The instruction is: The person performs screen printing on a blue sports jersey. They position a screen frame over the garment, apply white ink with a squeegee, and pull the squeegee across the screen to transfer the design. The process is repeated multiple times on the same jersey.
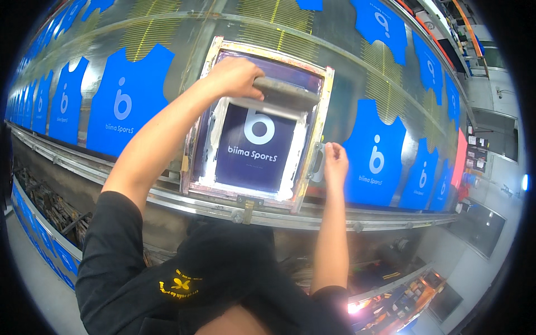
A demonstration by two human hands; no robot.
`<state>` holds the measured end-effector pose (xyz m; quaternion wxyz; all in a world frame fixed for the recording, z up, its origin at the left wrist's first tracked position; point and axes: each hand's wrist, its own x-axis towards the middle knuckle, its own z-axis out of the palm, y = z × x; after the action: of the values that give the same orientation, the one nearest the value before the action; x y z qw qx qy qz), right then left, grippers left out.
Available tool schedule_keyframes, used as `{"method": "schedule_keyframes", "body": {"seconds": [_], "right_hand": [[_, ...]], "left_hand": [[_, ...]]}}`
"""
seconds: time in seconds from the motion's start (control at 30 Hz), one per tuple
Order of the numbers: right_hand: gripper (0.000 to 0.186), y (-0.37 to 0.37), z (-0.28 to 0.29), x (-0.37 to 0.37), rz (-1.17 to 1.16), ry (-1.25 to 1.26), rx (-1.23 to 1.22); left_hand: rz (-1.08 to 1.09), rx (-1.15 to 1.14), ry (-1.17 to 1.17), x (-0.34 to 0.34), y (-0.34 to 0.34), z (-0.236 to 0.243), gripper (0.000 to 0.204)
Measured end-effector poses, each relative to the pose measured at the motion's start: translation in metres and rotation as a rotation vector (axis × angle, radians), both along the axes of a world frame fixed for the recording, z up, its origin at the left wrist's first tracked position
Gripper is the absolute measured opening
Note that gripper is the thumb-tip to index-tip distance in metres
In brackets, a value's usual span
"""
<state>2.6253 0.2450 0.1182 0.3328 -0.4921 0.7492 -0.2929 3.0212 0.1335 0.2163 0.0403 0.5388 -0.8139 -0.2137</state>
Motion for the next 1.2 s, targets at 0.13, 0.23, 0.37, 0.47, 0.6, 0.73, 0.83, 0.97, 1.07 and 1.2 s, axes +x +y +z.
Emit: {"method": "schedule_keyframes", "body": {"seconds": [0.13, 0.23, 0.37, 0.47, 0.6, 0.73, 0.83, 0.97, 1.07, 1.2], "right_hand": [[0.038, 0.003, 0.012, 0.011, -0.041, -0.452, 0.305], [0.035, 0.003, 0.032, 0.025, -0.083, -0.422, 0.259], [0.033, 0.003, 0.059, 0.037, -0.133, -0.448, 0.220], [0.032, 0.002, 0.068, 0.039, -0.119, -0.456, 0.193], [0.036, 0.003, 0.065, 0.034, -0.072, -0.507, 0.150], [0.032, 0.008, 0.060, 0.042, -0.069, -0.127, -0.133], [0.037, 0.015, 0.065, 0.066, -0.081, -0.259, -0.184], [0.036, 0.026, 0.054, 0.146, -0.060, -0.316, -0.146], [0.033, 0.040, 0.028, 0.240, -0.022, -0.299, -0.218], [0.029, 0.064, -0.003, 0.375, -0.050, -0.315, -0.230]], "left_hand": [[-0.014, -0.095, 0.017, 0.001, -0.027, -0.011, 0.041], [0.049, -0.059, -0.010, 0.003, -0.016, -0.019, 0.035], [0.083, -0.140, 0.107, 0.010, 0.039, -0.027, 0.027], [0.074, -0.237, 0.212, 0.004, 0.120, -0.038, 0.022], [0.053, -0.370, 0.199, -0.015, 0.265, -0.048, 0.054], [0.083, -0.432, 0.210, -0.023, 0.330, -0.048, 0.049], [0.100, -0.455, 0.275, 0.001, 0.330, -0.042, 0.045], [0.117, -0.399, 0.187, 0.083, 0.339, -0.032, 0.051], [0.113, -0.324, 0.105, 0.174, 0.345, -0.028, 0.055], [0.136, -0.235, 0.061, 0.300, 0.347, -0.032, 0.054]]}}
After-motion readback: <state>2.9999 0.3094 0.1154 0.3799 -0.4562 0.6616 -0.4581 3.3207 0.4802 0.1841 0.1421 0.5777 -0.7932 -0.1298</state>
